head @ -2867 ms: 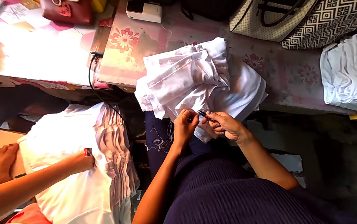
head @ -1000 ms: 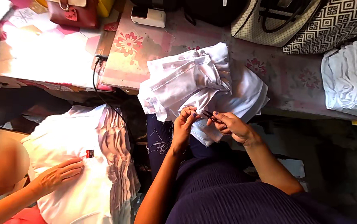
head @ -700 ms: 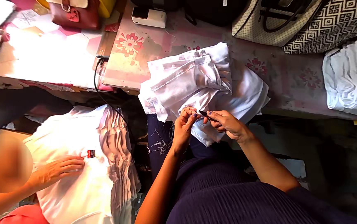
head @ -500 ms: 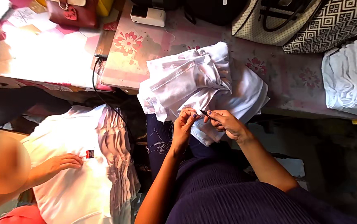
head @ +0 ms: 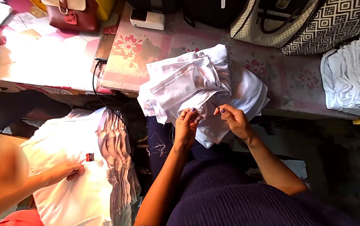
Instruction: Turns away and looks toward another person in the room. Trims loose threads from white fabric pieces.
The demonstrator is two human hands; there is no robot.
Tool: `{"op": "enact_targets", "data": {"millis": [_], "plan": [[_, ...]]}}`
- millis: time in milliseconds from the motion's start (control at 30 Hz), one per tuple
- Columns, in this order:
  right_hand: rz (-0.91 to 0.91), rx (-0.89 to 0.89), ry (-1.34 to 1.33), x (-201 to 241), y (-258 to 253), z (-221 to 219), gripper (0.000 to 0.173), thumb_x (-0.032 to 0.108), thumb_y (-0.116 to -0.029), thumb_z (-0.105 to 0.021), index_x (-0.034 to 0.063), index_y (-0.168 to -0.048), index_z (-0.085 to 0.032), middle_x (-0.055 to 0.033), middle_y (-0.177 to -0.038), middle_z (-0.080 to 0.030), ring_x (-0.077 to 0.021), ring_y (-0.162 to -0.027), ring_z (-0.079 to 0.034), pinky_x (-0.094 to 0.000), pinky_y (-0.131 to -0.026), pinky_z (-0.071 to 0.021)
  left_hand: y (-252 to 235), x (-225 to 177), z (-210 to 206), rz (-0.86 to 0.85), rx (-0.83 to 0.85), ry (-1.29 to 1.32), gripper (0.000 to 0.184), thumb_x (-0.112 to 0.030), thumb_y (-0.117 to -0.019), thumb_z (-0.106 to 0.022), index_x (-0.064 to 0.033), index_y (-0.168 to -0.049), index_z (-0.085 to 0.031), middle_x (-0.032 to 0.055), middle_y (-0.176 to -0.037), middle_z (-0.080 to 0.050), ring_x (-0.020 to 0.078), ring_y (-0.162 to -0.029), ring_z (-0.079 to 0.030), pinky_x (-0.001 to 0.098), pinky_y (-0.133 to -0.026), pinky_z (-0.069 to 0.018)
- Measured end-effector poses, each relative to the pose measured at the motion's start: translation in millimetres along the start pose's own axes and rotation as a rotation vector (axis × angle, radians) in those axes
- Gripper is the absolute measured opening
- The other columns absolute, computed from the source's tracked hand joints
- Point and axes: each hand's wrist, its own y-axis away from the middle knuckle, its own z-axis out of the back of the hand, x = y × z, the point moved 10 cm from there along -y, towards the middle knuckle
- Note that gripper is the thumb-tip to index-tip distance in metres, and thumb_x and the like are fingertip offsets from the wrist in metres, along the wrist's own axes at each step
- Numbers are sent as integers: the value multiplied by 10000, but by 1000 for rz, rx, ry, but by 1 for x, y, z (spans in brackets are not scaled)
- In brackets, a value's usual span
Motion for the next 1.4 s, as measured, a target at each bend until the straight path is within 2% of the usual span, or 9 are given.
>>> {"op": "enact_targets", "data": {"millis": [100, 200, 800, 1033, 1100, 1200, 1267, 1333, 1400], "plan": [[188, -40, 286, 10, -2, -3, 327, 263, -1066, -523, -9, -1079, -704, -51, -755, -654, -86, -636, -588, -258, -611, -504, 2, 3, -5, 46, 8, 27, 171, -22, -1062, -451, -62, -972, -591, 47, -801, -673, 153, -742, -690, 328, -797, -606], [291, -77, 438, 15, -5, -10, 329, 282, -1048, -554, -10, -1067, -703, -83, -730, -661, -172, -597, -615, -339, -558, -509, 3, 6, -9, 82, 10, 40, 173, -41, -1070, -444, -62, -973, -585, 52, -811, -671, 159, -748, -695, 324, -795, -609], [440, -185, 613, 26, -1, -14, 347, 293, -1051, -560, -6, -999, -728, -92, -727, -691, -200, -586, -645, -342, -522, -500, 4, 13, -11, 126, -41, 101, 125, -50, -1061, -482, -31, -1017, -597, 86, -837, -691, 173, -748, -709, 318, -778, -617], [376, -232, 544, 21, -1, -10, 326, 275, -1049, -563, 0, -992, -727, -90, -733, -690, -186, -595, -647, -335, -534, -506, 5, 15, -11, 136, -40, 120, 135, -55, -1063, -476, -29, -1012, -598, 91, -836, -687, 183, -751, -709, 325, -782, -618], [228, -217, 354, 9, -2, -1, 292, 231, -1054, -556, -12, -1030, -717, -74, -731, -667, -129, -608, -611, -291, -580, -504, 4, 14, -10, 125, -37, 122, 143, -50, -1063, -473, -41, -992, -597, 88, -849, -692, 178, -768, -711, 324, -788, -615], [41, -160, 33, -7, -5, 2, 282, 218, -1067, -511, -6, -1097, -680, 38, -739, -568, 35, -605, -462, -152, -587, -415, 1, 10, -6, 67, -27, 92, 152, 1, -1046, -486, -48, -979, -614, 55, -835, -697, 150, -751, -708, 308, -785, -615], [78, -123, 2, 1, -7, -4, 290, 243, -1018, -627, -17, -1131, -684, -7, -880, -692, 27, -707, -586, -159, -671, -509, 0, 7, -4, 8, -5, 30, 146, 52, -1017, -513, -34, -993, -628, 50, -854, -706, 146, -767, -712, 311, -798, -618], [179, -120, 115, 15, -9, -14, 323, 212, -934, -748, -21, -1155, -721, -80, -969, -751, -72, -795, -690, -245, -734, -582, -1, 1, -1, -82, 18, -75, 136, 81, -973, -577, -12, -963, -675, 53, -839, -731, 141, -760, -719, 314, -789, -618], [295, -114, 283, 26, -9, -26, 298, 126, -893, -764, 17, -1170, -749, -105, -1005, -771, -171, -823, -736, -351, -728, -599, -1, -7, 2, -201, 49, -219, 128, 99, -905, -655, -6, -927, -725, 49, -823, -750, 135, -765, -725, 318, -787, -617]]}}
